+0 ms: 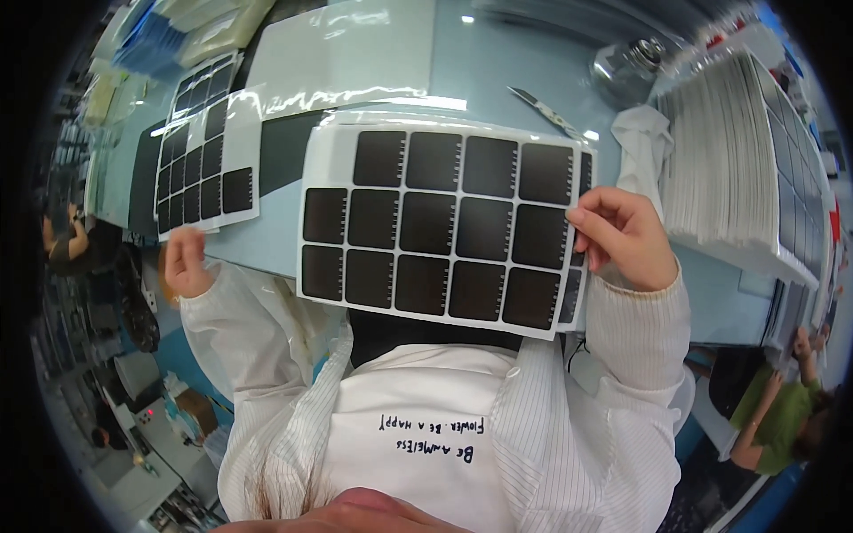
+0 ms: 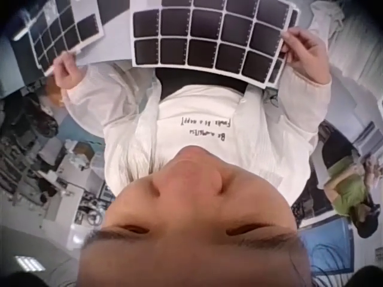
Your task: Inspecting and cleaning solar panel components at a production workstation.
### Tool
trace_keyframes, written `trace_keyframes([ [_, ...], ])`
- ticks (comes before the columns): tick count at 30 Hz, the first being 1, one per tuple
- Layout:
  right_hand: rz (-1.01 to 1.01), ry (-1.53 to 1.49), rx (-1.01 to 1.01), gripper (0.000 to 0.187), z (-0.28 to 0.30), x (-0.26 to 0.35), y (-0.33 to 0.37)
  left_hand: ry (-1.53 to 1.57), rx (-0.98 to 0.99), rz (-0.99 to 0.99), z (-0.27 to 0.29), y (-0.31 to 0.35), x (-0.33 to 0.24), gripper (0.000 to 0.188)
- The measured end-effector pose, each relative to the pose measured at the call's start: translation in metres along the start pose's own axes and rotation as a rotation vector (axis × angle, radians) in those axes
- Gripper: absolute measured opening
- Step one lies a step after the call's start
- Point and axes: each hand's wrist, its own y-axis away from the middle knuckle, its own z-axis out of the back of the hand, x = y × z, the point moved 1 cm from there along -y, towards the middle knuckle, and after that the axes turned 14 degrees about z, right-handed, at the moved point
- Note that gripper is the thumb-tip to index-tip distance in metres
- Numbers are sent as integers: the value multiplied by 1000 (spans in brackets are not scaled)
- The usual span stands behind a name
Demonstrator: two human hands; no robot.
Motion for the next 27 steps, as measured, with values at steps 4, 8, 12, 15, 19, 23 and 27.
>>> trace_keyframes([
  [4,-4,7,-5,12,2,1,1,-462,404,-347,-79,-1,-53,14],
  [8,-7,-32,37,11,6,-2,-1,-486,595,-287,-97,1,-60,15],
  [12,-10,-13,43,12,6,0,0,-414,655,-261,-94,3,-59,15],
  [15,-10,-15,35,13,5,-1,1,-279,747,-174,-89,2,-57,13],
  [19,-15,-13,22,15,4,2,3,-103,830,106,-81,7,-46,14],
  [23,-3,-62,41,17,4,5,3,11,837,219,-76,10,-49,16],
  [27,-6,-152,114,17,5,9,6,64,902,152,-68,8,-48,19],
])
